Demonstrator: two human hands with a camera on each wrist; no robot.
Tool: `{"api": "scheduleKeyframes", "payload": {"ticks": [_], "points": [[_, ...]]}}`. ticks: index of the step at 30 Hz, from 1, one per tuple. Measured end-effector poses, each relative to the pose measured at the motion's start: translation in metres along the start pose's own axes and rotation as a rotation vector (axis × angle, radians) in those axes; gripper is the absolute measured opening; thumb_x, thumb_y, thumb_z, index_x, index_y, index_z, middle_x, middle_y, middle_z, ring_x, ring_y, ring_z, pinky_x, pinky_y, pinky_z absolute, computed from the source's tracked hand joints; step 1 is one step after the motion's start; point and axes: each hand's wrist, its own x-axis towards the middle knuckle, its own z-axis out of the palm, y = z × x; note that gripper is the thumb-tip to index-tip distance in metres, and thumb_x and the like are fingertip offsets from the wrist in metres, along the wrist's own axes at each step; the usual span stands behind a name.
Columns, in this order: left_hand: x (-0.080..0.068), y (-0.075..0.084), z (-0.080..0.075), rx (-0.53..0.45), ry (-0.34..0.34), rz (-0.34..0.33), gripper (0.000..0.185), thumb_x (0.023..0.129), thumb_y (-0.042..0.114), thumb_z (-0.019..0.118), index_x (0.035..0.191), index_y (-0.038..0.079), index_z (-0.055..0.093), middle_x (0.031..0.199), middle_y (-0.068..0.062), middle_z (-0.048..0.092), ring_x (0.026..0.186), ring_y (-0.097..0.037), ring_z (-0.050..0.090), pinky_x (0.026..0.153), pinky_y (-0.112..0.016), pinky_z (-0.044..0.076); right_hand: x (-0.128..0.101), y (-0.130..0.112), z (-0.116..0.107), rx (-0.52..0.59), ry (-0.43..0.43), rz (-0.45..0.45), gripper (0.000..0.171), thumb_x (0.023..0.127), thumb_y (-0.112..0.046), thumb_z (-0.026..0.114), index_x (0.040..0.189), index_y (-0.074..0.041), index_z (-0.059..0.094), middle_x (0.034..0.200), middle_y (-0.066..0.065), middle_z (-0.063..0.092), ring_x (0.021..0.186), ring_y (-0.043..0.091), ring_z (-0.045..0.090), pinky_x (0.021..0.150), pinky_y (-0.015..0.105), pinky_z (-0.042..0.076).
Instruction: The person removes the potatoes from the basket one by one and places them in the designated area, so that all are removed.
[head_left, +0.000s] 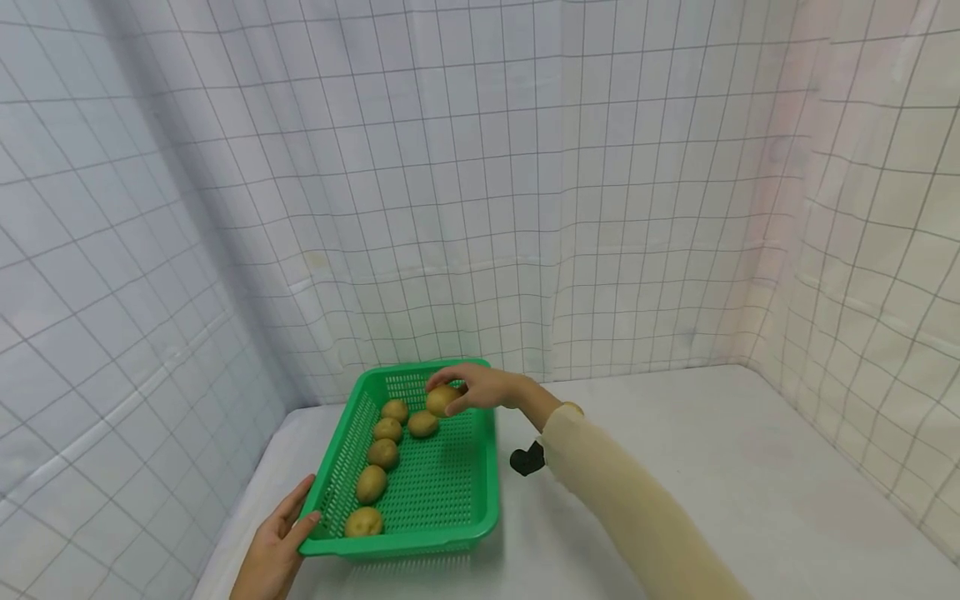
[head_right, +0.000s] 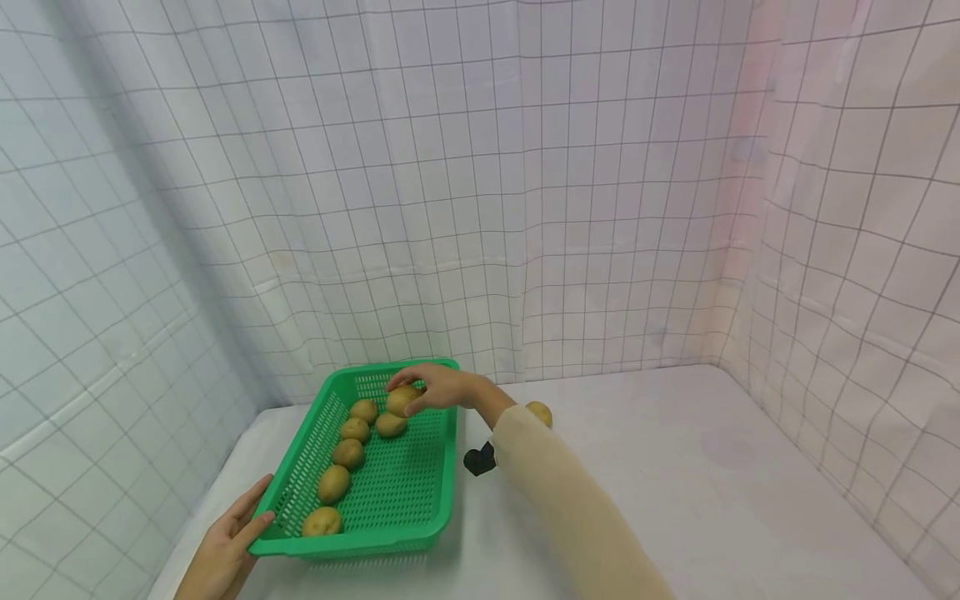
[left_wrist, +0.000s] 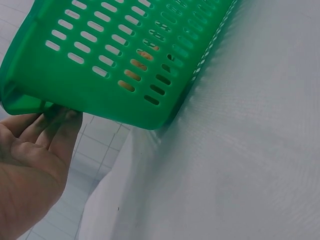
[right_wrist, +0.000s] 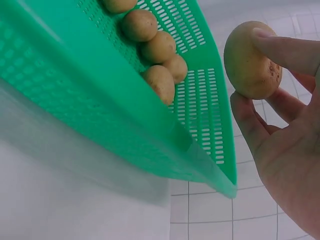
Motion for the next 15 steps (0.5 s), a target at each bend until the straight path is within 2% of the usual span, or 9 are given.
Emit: {"api": "scheduleKeyframes", "payload": {"ticks": [7, 15], "points": [[-0.001, 0.001, -0.001, -0.007, 0.001, -0.004, 0.076, 0.109, 0.011, 0.055, 0.162, -0.008, 0.004, 0.165, -0.032, 0.001, 0.118, 0.015, 0.047, 0.096, -0.016, 0.049, -0.011, 0.006, -0.010, 0.002, 0.018, 0.028, 0.048, 0.096, -0.008, 0.073, 0.142, -0.011, 0.061, 0.144, 0.000, 0.056, 0.122, 0.019, 0.056, 0.101, 0.034, 0.050], [0.000, -0.002, -0.001, -0.040, -0.014, 0.015, 0.075, 0.110, 0.009, 0.054, 0.162, -0.009, 0.003, 0.164, -0.034, 0.001, 0.120, 0.012, 0.049, 0.097, -0.018, 0.049, -0.028, 0.012, -0.024, 0.013, 0.043, 0.061, 0.050, 0.096, -0.008, 0.073, 0.145, -0.008, 0.060, 0.144, 0.001, 0.055, 0.122, 0.026, 0.056, 0.100, 0.038, 0.051]]}}
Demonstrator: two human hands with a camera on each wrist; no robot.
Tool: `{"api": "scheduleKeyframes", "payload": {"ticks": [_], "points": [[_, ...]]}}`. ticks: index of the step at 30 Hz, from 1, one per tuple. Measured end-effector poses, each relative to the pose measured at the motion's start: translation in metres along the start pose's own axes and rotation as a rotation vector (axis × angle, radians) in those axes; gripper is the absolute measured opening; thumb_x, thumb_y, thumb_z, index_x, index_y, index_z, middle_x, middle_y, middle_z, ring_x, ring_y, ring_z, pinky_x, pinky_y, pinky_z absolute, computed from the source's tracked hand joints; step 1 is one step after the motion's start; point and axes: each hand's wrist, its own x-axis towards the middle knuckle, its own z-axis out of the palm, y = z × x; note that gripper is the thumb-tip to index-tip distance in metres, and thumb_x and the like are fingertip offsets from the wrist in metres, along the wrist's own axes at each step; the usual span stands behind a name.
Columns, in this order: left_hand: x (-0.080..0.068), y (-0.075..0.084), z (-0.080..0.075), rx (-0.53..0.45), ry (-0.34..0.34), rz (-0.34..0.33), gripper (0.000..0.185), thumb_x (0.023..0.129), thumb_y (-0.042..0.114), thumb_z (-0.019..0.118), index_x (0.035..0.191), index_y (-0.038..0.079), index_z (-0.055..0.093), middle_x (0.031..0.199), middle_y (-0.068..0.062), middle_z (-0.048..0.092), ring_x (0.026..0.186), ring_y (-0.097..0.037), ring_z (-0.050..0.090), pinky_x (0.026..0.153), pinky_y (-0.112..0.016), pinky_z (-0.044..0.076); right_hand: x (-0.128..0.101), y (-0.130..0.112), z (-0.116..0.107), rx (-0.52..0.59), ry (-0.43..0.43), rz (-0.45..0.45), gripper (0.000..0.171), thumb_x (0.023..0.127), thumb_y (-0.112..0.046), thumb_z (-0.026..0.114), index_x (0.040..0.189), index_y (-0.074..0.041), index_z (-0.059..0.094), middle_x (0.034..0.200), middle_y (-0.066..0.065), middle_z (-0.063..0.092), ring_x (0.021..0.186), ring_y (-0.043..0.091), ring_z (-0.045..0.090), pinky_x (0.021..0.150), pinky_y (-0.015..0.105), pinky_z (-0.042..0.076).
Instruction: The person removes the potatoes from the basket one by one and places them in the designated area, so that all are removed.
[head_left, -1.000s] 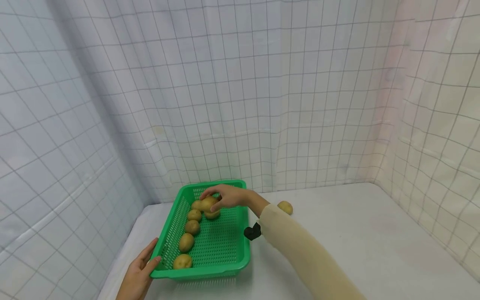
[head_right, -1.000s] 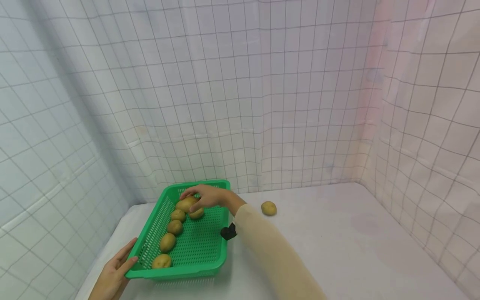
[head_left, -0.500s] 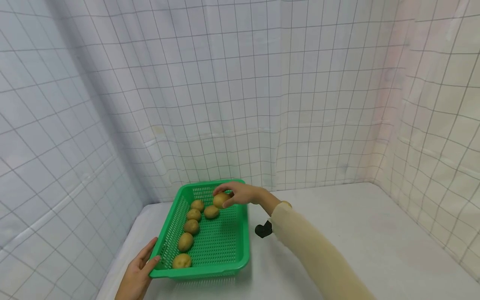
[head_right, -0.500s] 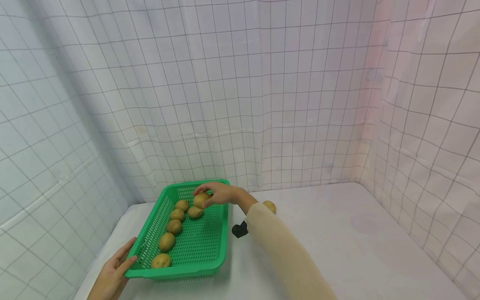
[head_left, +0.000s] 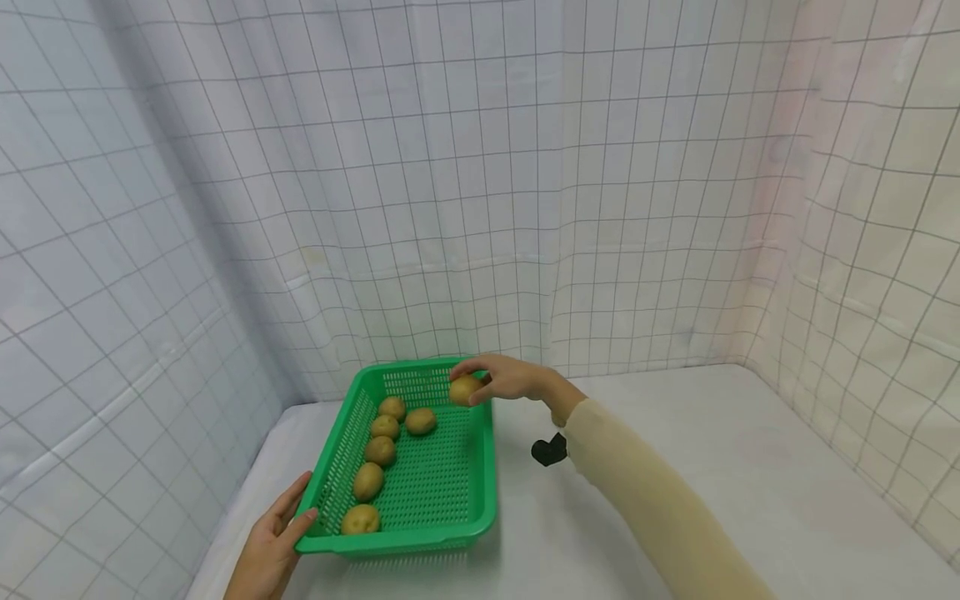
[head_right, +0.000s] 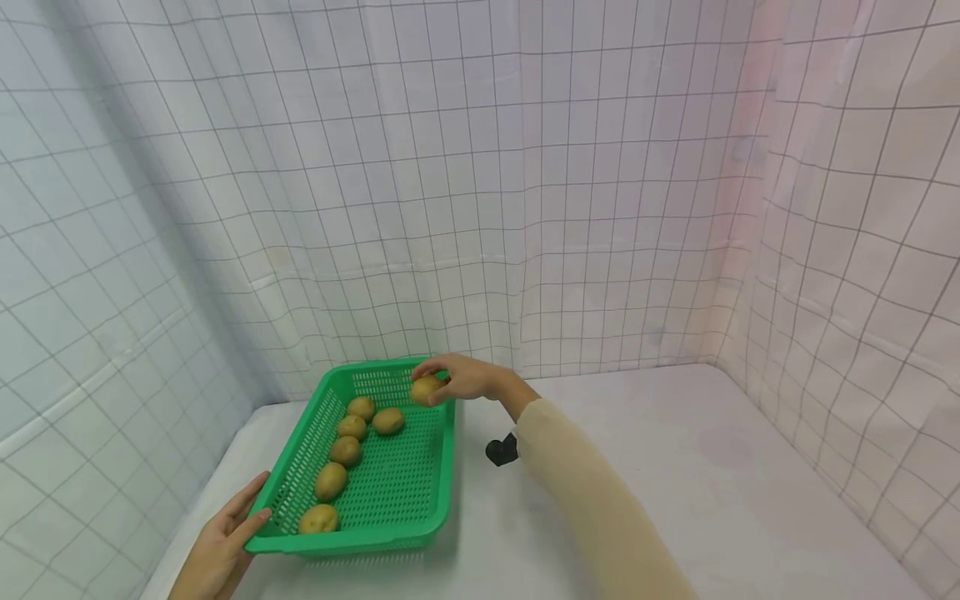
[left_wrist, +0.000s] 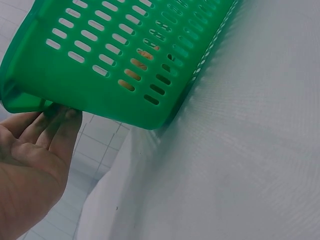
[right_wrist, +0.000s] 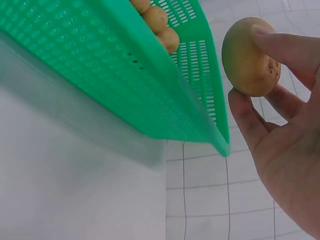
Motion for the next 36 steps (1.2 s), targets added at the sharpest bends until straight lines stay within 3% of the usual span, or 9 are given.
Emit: {"api": "scheduleKeyframes", "payload": {"ticks": [7, 12, 26, 36], "points": [[0.001, -0.001, -0.001, -0.015, -0.013, 0.013, 0.075, 0.110, 0.010, 0.053, 0.162, -0.009, 0.002, 0.164, -0.033, 0.000, 0.122, 0.011, 0.049, 0.098, -0.018, 0.048, -0.014, 0.011, -0.013, 0.017, 0.017, 0.027, 0.047, 0.097, -0.006, 0.072, 0.142, -0.015, 0.061, 0.144, -0.002, 0.055, 0.123, 0.027, 0.057, 0.101, 0.040, 0.051], [0.000, -0.002, -0.003, -0.022, -0.001, 0.011, 0.074, 0.110, 0.010, 0.053, 0.162, -0.009, 0.003, 0.164, -0.034, -0.002, 0.121, 0.013, 0.048, 0.098, -0.018, 0.048, -0.023, 0.020, -0.020, 0.002, 0.027, 0.017, 0.046, 0.097, -0.006, 0.072, 0.141, -0.013, 0.061, 0.145, 0.000, 0.055, 0.130, 0.028, 0.053, 0.105, 0.041, 0.049], [0.001, -0.004, -0.004, -0.014, -0.011, -0.002, 0.075, 0.111, 0.012, 0.053, 0.162, -0.008, 0.002, 0.165, -0.032, -0.001, 0.120, 0.015, 0.047, 0.098, -0.016, 0.048, -0.053, 0.041, -0.035, 0.009, 0.105, 0.114, 0.046, 0.097, -0.012, 0.074, 0.141, -0.017, 0.062, 0.141, -0.002, 0.057, 0.132, 0.035, 0.051, 0.107, 0.050, 0.046], [0.000, -0.001, -0.002, -0.016, -0.012, -0.005, 0.075, 0.111, 0.012, 0.052, 0.162, -0.008, 0.002, 0.165, -0.033, -0.004, 0.120, 0.016, 0.047, 0.097, -0.016, 0.048, -0.071, 0.066, -0.046, 0.030, 0.133, 0.110, 0.043, 0.097, -0.006, 0.072, 0.138, -0.016, 0.062, 0.141, 0.004, 0.056, 0.134, 0.038, 0.047, 0.112, 0.056, 0.039]]}}
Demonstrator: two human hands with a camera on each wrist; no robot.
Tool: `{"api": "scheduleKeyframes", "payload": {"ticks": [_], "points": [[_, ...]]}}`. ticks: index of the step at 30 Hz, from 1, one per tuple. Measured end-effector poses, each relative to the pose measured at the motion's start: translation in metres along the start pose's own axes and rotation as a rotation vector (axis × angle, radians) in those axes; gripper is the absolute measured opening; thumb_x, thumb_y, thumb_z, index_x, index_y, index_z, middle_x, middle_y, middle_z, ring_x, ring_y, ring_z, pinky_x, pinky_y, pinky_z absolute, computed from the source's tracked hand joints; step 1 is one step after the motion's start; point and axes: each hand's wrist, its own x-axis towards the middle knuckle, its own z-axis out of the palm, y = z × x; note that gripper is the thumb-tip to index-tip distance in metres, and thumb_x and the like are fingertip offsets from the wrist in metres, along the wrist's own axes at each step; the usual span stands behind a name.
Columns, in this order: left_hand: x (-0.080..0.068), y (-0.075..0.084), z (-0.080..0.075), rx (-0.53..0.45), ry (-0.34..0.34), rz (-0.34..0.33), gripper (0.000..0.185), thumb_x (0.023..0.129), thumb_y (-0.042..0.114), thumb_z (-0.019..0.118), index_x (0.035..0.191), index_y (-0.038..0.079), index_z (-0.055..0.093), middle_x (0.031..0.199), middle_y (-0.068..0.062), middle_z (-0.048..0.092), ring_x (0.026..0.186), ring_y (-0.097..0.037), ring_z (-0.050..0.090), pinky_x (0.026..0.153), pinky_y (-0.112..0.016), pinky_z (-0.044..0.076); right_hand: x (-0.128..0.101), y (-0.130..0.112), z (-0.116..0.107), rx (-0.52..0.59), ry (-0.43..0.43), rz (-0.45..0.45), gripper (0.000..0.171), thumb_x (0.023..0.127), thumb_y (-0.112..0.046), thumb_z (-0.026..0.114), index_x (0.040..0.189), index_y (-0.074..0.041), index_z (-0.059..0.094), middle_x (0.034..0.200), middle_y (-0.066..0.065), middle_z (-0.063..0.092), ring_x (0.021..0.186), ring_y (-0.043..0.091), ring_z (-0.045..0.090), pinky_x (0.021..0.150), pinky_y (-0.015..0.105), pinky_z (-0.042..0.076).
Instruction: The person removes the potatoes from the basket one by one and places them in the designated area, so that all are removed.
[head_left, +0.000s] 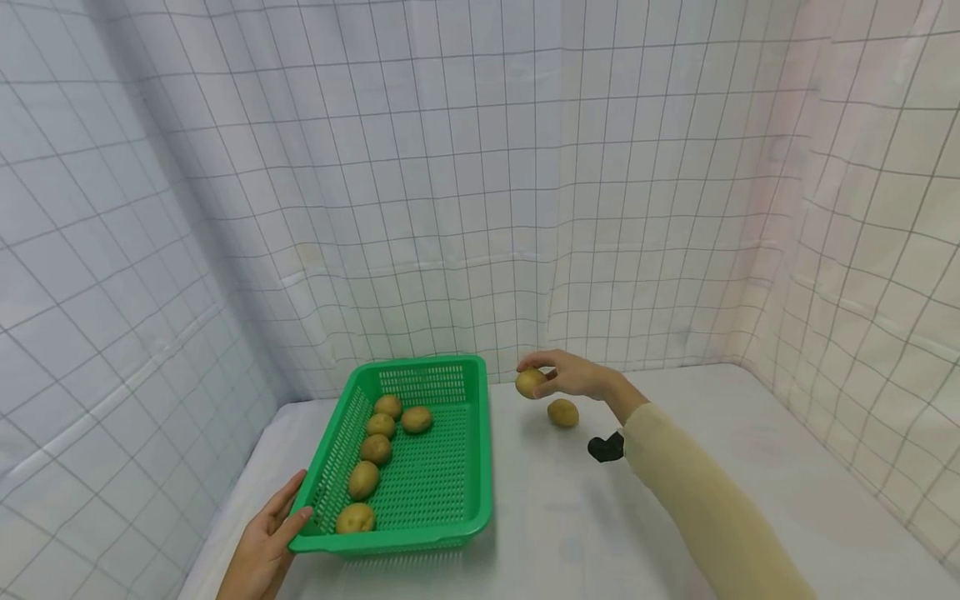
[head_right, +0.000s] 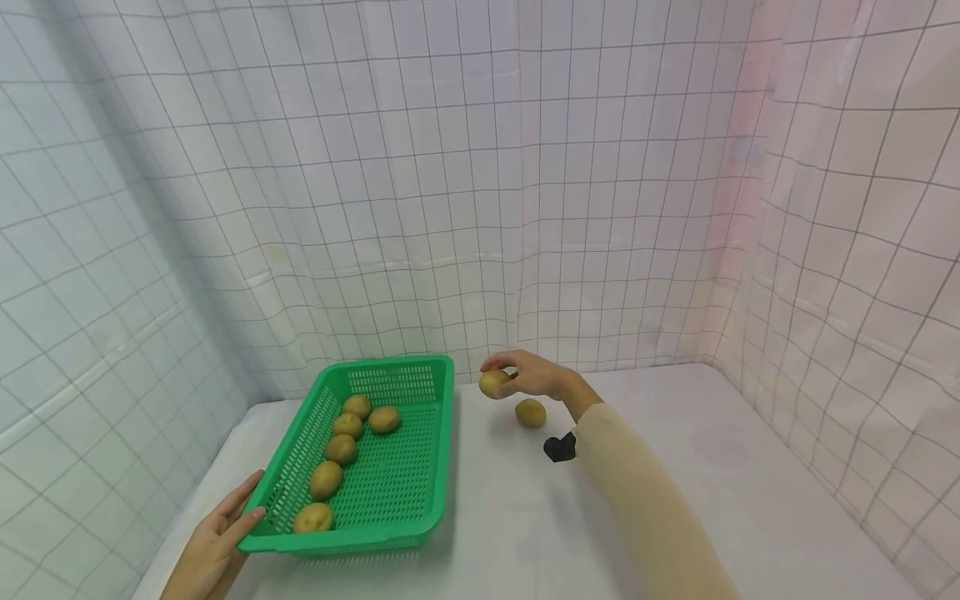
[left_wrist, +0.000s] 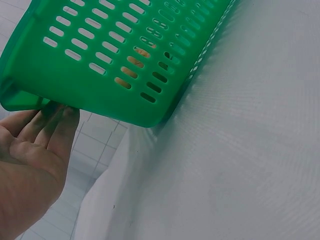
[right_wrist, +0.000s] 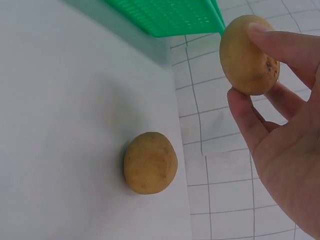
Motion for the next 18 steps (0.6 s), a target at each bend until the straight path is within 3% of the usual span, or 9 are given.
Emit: {"api": "scheduleKeyframes", "payload": {"ticks": [18], "points": [[0.000, 0.000, 0.000, 0.007, 0.004, -0.002, 0.075, 0.111, 0.013, 0.052, 0.162, -0.008, 0.002, 0.165, -0.032, -0.003, 0.120, 0.016, 0.046, 0.098, -0.015, 0.047, -0.031, 0.030, -0.016, 0.024, 0.091, 0.106, 0.049, 0.095, -0.004, 0.072, 0.142, -0.012, 0.060, 0.150, 0.011, 0.050, 0.132, 0.033, 0.047, 0.113, 0.058, 0.036]]}}
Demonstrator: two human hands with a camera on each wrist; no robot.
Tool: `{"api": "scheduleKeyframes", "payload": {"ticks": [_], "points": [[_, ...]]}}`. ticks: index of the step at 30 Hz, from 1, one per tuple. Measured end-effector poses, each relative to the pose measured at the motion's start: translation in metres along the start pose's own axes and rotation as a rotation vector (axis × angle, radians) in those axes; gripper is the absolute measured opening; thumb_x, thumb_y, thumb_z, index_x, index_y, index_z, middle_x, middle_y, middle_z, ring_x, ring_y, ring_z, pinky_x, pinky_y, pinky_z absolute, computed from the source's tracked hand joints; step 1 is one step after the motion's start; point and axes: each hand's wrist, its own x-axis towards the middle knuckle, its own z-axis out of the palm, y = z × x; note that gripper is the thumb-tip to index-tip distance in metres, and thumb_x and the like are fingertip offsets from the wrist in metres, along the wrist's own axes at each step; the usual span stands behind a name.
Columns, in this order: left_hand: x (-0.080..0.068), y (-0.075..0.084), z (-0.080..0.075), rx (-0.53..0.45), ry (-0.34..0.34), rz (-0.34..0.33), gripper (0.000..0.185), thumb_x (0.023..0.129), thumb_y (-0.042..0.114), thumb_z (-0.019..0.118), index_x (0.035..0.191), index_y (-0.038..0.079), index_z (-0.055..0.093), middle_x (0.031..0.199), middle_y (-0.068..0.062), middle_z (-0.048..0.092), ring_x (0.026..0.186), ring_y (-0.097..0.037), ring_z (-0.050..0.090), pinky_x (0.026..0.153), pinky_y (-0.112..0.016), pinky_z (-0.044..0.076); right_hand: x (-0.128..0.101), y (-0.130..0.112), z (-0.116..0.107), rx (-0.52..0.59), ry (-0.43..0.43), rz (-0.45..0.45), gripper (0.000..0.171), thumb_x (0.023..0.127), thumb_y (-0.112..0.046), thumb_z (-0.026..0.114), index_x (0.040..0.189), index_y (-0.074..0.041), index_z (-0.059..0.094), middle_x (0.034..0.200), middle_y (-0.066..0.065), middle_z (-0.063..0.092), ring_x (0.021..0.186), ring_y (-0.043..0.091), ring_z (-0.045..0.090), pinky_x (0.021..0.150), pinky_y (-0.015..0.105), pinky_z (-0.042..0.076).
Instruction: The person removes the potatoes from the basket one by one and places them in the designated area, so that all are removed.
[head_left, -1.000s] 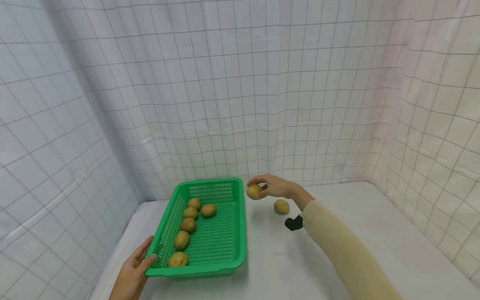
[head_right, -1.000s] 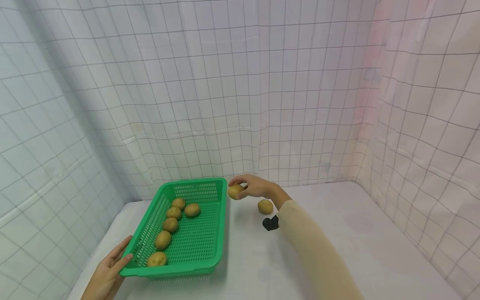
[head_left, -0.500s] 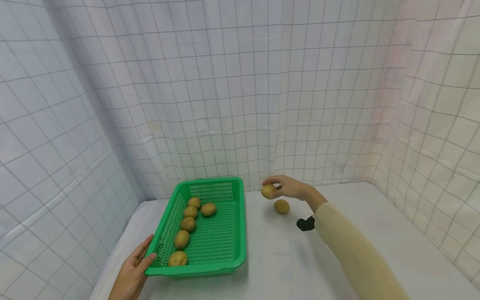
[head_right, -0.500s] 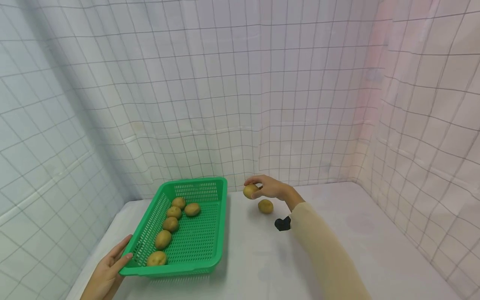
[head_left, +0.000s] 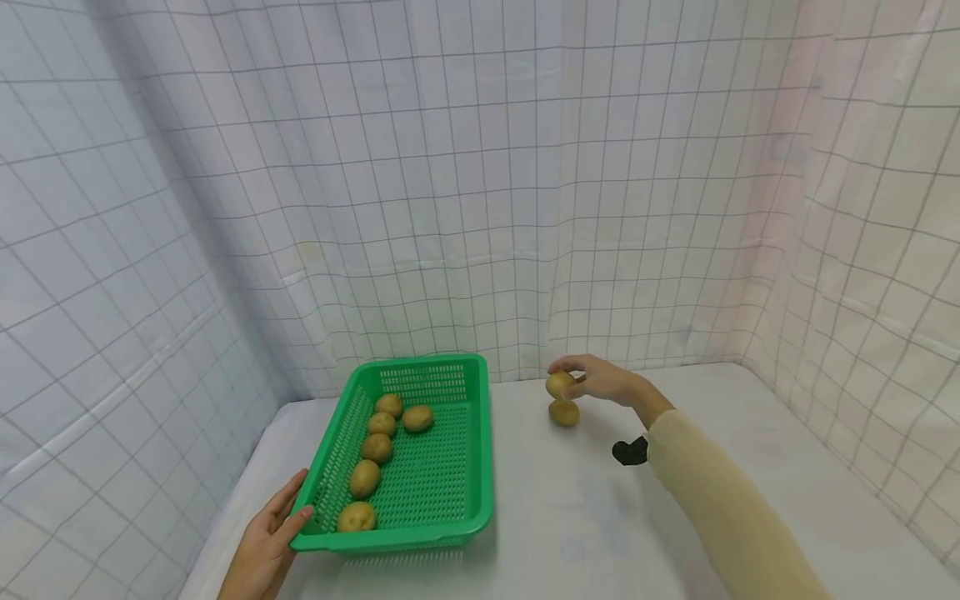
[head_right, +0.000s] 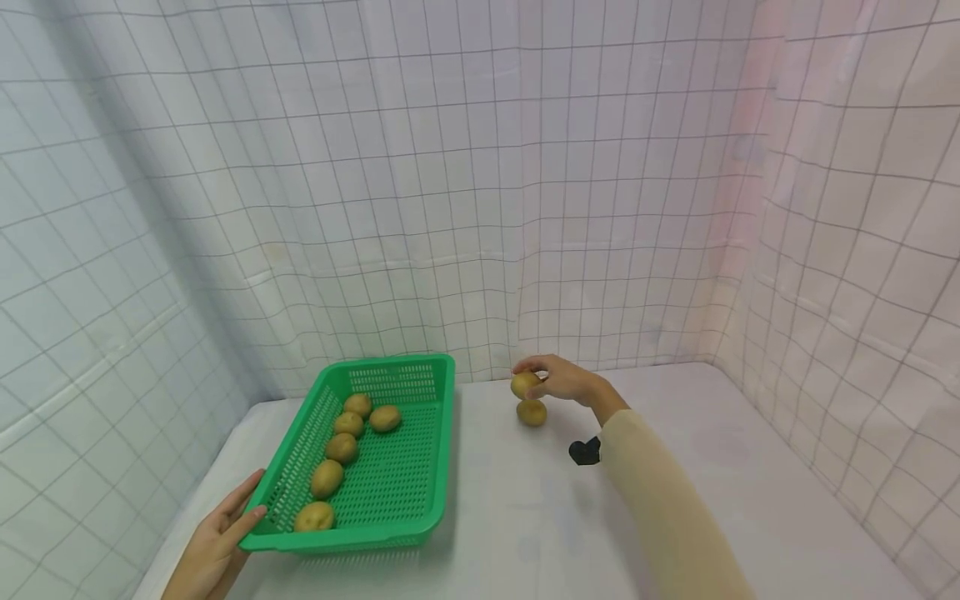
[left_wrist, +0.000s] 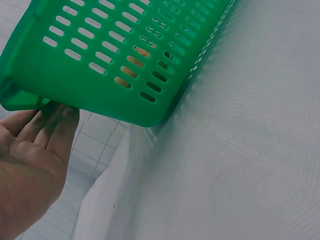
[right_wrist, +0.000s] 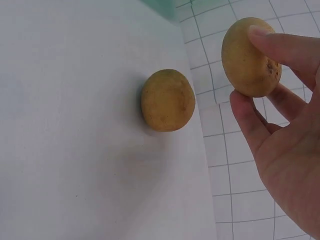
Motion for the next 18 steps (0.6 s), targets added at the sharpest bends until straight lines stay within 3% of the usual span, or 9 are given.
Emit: {"api": "scheduleKeyframes", "payload": {"ticks": [18], "points": [[0.000, 0.000, -0.001, -0.007, -0.011, 0.001, 0.075, 0.111, 0.013, 0.052, 0.162, -0.007, 0.001, 0.165, -0.032, -0.005, 0.120, 0.017, 0.045, 0.098, -0.015, 0.047, -0.018, 0.032, -0.010, -0.025, 0.071, 0.054, 0.051, 0.091, -0.008, 0.075, 0.141, -0.011, 0.061, 0.149, 0.014, 0.052, 0.134, 0.035, 0.042, 0.114, 0.065, 0.029]]}}
